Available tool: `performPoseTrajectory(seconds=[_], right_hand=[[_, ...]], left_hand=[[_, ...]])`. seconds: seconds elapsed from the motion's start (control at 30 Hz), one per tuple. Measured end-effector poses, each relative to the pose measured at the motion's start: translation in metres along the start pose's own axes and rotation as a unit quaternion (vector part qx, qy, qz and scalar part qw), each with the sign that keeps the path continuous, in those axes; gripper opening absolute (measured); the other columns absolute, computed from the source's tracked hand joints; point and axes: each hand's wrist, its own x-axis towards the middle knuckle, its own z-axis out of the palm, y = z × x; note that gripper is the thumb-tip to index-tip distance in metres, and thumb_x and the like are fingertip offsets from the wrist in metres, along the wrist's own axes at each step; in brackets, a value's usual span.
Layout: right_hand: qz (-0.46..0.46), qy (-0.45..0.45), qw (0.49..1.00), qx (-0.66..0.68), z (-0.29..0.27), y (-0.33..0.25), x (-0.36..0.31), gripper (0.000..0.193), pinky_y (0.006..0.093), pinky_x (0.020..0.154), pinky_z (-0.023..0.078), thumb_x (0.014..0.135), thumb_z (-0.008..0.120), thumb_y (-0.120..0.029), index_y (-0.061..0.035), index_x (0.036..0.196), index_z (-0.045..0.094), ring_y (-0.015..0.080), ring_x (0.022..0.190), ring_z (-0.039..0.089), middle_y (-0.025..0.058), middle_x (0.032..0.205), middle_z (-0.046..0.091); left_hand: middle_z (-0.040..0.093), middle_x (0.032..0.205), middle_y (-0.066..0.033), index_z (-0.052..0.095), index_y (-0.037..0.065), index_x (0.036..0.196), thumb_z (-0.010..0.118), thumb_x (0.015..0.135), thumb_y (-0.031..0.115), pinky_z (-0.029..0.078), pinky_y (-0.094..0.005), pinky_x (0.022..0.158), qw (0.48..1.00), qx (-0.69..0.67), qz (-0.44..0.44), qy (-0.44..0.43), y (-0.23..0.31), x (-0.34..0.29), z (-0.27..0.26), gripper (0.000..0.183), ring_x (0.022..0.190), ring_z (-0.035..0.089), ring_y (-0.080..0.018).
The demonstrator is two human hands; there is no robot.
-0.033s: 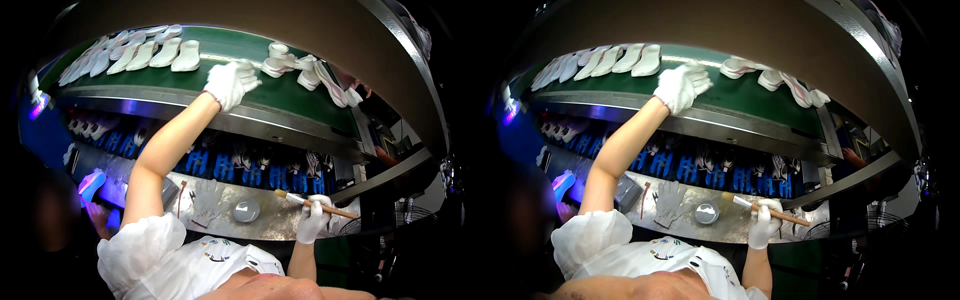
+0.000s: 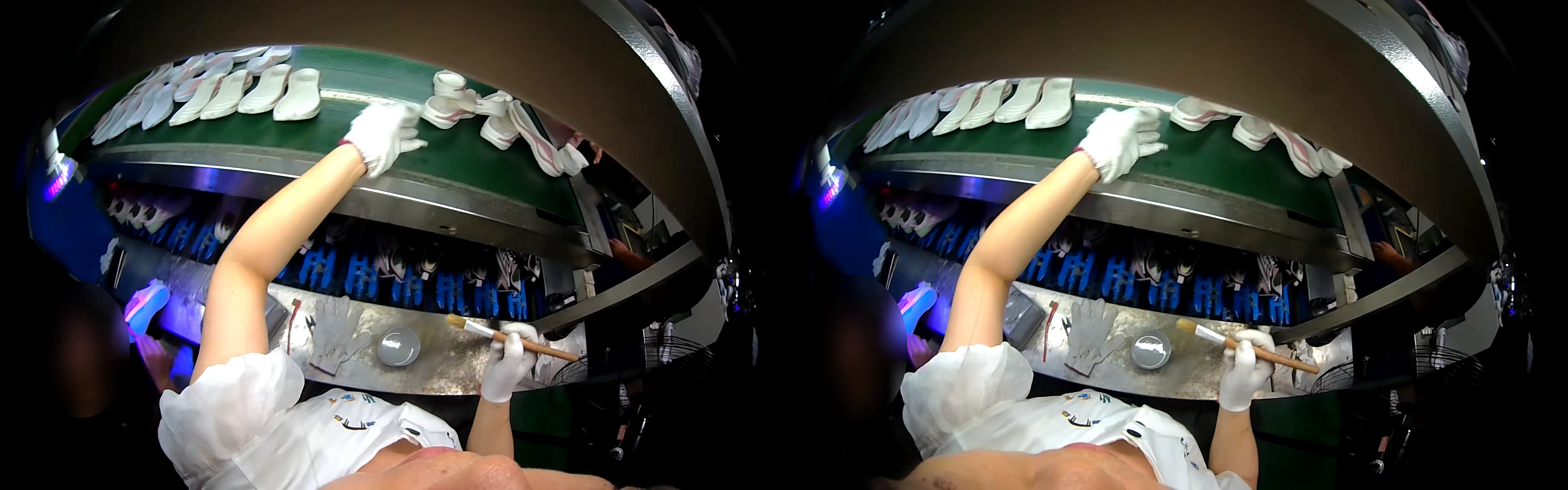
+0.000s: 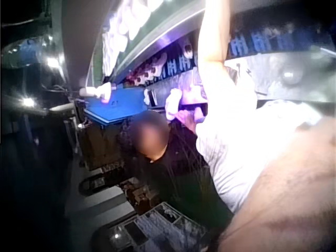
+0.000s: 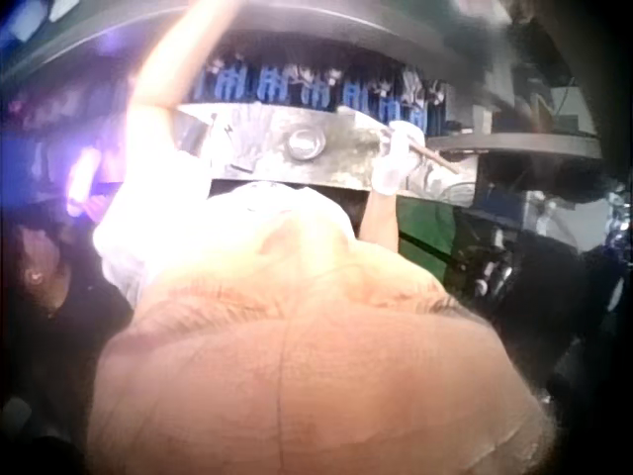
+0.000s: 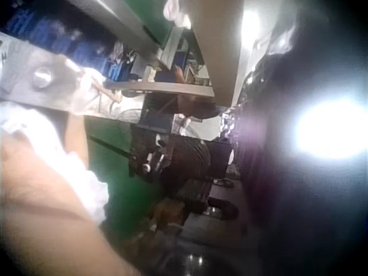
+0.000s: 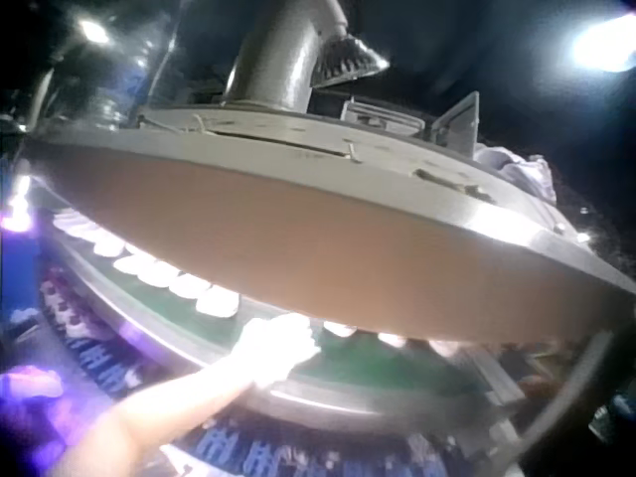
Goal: The person repeatedly picks up white shoe soles from a conveyor belt, applies a substance with a brush to the sole surface, and places them back on the belt. The process is continuous and repetitive throughout the clip.
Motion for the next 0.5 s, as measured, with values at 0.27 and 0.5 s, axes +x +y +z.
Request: performPoseTrajectory(seconds=[0.27,0.5], right_hand=[[0.018,0.064,0.997,-0.04,-0.027,0.016,-0.015,0.013,0.0133,0.047,0.032,0.084,0.046,-0.015,-0.0031,0.085,0.05,0.0028,0.053,0.04,0.0015,0.07,0.048],[0.048,0.04,0.996,-0.064,-0.03,0.03,-0.006,0.012,0.0143,0.044,0.028,0.086,0.047,-0.015,-0.0043,0.088,0.052,0.0021,0.048,0.036,-0.0007,0.063,0.047]], left_hand=[[0.059,0.109,-0.0196,0.056,0.005,0.111,0.053,0.078,0.046,0.046,-0.0413,0.084,0.72,0.684,0.11,0.033,-0.029,0.104,0.025,0.053,0.1,0.057,-0.0357],[0.061,0.095,-0.0202,0.063,0.002,0.096,0.063,0.071,0.041,0.045,-0.0356,0.079,0.739,0.652,0.165,-0.032,-0.004,0.001,-0.011,0.047,0.088,0.058,-0.0314]])
